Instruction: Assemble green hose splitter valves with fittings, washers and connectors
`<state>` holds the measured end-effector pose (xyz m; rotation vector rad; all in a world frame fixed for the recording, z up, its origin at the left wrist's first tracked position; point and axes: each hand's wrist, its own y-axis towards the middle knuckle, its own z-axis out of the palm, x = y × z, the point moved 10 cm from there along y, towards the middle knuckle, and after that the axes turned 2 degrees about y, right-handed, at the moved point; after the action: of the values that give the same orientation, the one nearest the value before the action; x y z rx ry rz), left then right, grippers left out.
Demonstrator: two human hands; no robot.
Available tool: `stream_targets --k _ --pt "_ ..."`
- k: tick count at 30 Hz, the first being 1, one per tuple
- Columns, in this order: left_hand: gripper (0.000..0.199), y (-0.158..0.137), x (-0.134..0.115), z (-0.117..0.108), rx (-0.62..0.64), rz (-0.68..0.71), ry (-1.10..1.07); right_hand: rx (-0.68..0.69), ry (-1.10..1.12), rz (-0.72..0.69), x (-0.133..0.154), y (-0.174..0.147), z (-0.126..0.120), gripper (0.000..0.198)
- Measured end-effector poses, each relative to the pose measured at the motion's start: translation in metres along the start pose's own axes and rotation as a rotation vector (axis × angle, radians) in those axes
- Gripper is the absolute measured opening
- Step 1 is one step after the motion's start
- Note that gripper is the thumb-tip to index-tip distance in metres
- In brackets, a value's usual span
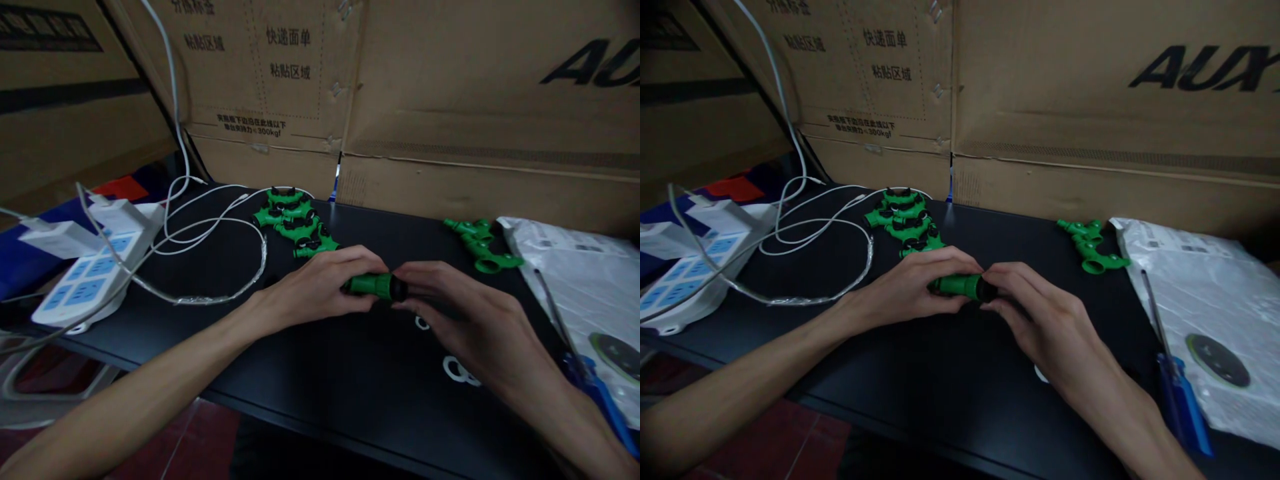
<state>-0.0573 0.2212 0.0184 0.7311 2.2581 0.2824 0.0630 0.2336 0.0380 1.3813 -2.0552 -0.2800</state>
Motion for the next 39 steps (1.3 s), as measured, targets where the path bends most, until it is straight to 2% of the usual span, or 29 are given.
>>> stream_targets --k 5,9,13,17,21,26,29,31,35,37,39 --pt "0.031 0.000 0.002 0.001 -0.002 -0.015 -0.005 -0.019 -0.097 0.037 0.000 0.002 0.000 0.017" --pt "0.031 0.001 0.000 0.001 -0.005 -0.020 -0.037 -0.018 -0.158 0.072 0.001 0.006 0.000 0.027" --pt "0.032 0.001 0.002 0.002 -0.003 -0.044 -0.052 -0.079 -0.255 -0.006 0.011 0.007 -0.001 0.028" --pt "0.032 0.001 0.004 0.001 -0.020 -0.037 -0.065 -0.050 -0.295 -0.076 0.019 0.006 0.003 0.019" --pt "0.030 0.002 0.006 0.000 -0.021 -0.050 -0.060 0.043 -0.141 0.014 0.011 0.004 0.003 0.026" --pt "0.033 0.002 0.005 0.003 -0.001 -0.052 -0.046 0.098 -0.079 0.137 -0.003 0.001 0.004 0.013" --pt "0.034 0.001 0.003 0.003 -0.012 -0.038 -0.050 0.093 -0.113 0.174 -0.008 0.002 0.006 0.024" --pt "0.033 0.001 0.002 0.003 -0.016 -0.036 -0.055 0.056 -0.156 0.163 -0.008 0.003 0.005 0.030" --pt "0.032 0.001 0.003 0.002 -0.025 -0.044 -0.053 -0.043 -0.228 0.042 0.005 0.005 0.002 0.018" --pt "0.032 0.002 0.004 0.000 -0.038 -0.035 -0.056 -0.030 -0.218 -0.013 0.010 0.004 0.005 0.015" --pt "0.031 0.002 0.005 0.000 -0.037 -0.025 -0.057 0.031 -0.123 0.002 0.007 0.002 0.009 0.018"
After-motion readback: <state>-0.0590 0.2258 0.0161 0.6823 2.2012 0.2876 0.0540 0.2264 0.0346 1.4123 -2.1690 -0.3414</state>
